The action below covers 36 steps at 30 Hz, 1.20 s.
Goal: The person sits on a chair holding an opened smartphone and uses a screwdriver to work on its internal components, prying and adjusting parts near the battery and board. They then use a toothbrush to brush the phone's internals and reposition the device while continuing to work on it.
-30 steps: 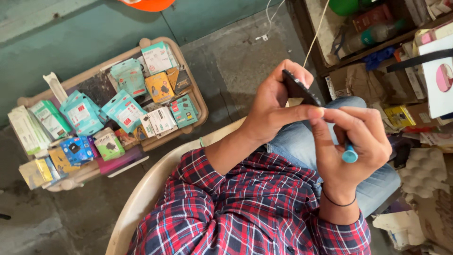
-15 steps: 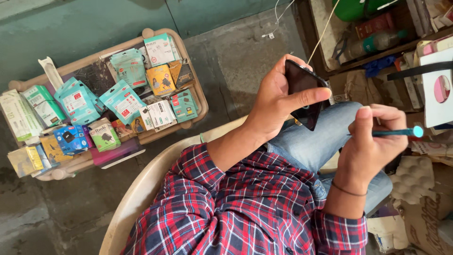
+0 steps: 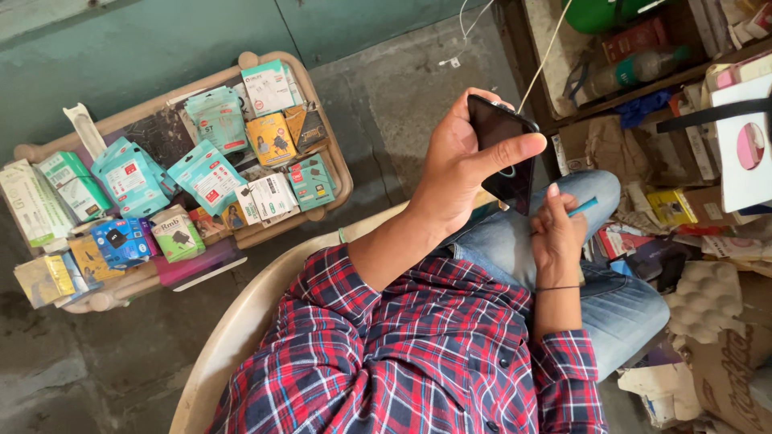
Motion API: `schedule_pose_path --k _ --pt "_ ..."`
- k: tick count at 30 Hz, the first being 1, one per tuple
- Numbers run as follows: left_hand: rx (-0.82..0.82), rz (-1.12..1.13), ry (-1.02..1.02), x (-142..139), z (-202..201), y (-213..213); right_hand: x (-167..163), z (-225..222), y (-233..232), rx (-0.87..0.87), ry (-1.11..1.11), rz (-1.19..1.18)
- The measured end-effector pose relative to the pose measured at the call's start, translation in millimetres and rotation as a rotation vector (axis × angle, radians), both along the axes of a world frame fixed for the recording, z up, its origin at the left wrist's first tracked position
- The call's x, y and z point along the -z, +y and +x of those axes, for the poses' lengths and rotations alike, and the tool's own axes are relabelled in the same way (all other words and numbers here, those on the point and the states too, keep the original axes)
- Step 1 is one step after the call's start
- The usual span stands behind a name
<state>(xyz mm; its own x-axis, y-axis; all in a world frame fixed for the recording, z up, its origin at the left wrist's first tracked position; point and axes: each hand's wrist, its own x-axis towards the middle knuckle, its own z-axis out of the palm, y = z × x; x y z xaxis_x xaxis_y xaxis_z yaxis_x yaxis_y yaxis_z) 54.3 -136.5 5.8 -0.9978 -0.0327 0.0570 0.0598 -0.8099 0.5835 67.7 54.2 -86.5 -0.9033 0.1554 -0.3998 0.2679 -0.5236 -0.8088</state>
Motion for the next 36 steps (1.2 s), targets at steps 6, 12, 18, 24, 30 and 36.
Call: schedule_pose_path --k 6,12,18,24,30,36 --pt "0.003 -0.026 -0.009 -1 1 1 -39 11 -3 -0.129 0.406 0.336" --pt "0.0 -0.039 -0.004 -2 1 2 -75 29 -9 -0.301 0.702 0.881" --pt "0.041 0.03 0.064 -4 1 0 -76 30 -13 -0.221 0.745 0.736" --pt "0.372 0.374 0.324 -8 -5 -13 -85 47 5 0.079 0.734 0.272" --pt "0.5 0.479 0.354 -14 1 -14 -112 68 -5 0.025 0.806 0.267" --pt "0.55 0.558 0.22 -21 7 -14 -151 72 -43 -0.083 0.873 0.64"
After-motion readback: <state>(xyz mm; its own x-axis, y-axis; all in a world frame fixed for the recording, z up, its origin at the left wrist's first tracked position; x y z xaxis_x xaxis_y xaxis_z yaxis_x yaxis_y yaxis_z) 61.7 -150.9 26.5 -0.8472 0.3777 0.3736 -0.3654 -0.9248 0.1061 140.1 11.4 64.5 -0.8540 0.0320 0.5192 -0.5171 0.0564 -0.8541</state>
